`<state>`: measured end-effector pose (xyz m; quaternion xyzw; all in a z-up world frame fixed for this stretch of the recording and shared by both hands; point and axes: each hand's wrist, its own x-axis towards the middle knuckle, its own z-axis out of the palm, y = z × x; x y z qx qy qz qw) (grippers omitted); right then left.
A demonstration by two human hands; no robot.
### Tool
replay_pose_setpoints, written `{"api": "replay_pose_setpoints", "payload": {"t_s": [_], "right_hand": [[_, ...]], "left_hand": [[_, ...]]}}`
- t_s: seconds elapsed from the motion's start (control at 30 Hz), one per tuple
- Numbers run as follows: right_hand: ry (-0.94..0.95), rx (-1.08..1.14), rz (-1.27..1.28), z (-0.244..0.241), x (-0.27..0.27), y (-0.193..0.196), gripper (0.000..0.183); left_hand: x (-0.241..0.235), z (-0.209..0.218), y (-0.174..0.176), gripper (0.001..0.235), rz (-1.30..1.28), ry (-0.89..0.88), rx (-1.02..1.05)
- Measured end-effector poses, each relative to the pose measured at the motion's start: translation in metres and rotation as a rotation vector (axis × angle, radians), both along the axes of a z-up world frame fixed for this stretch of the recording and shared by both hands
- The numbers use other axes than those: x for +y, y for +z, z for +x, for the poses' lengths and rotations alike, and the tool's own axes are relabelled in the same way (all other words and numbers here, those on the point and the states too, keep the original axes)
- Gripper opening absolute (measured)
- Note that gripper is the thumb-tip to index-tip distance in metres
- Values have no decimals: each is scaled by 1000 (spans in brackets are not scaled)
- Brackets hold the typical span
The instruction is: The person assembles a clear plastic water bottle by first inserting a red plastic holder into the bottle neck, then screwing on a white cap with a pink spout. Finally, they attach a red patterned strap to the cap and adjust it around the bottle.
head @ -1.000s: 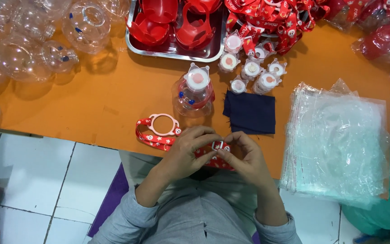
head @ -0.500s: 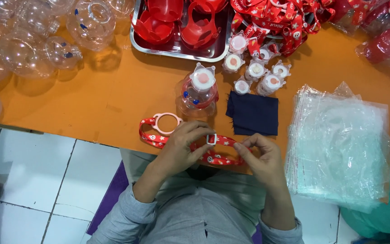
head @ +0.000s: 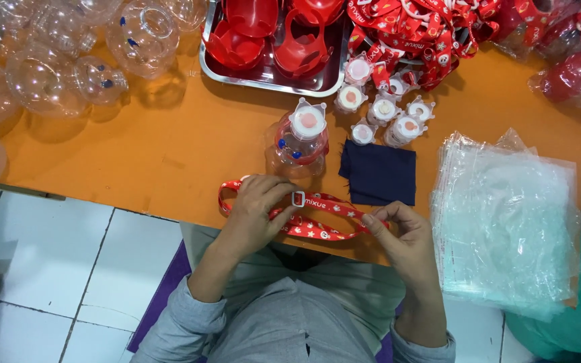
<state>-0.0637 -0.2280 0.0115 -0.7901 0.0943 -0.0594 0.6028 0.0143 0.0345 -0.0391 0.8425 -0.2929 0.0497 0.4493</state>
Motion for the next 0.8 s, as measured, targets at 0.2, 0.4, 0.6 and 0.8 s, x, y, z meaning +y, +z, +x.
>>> {"api": "replay_pose_setpoints", "payload": {"t_s": [0.2, 0.4, 0.6, 0.8], "right_hand": [[-28, -81, -274, 5, 5, 14, 33], [269, -292, -545, 29, 29, 21, 53], [547, -231, -871, 53, 40, -53, 32], [451, -420, -840, 49, 42, -55, 24]], "left_hand": [[16, 0, -5, 56, 248, 147, -154], [19, 2, -6, 62, 356, 172, -39], [22, 6, -18, 53, 335, 117, -26], [29, -5, 39, 58, 88, 82, 290]]}}
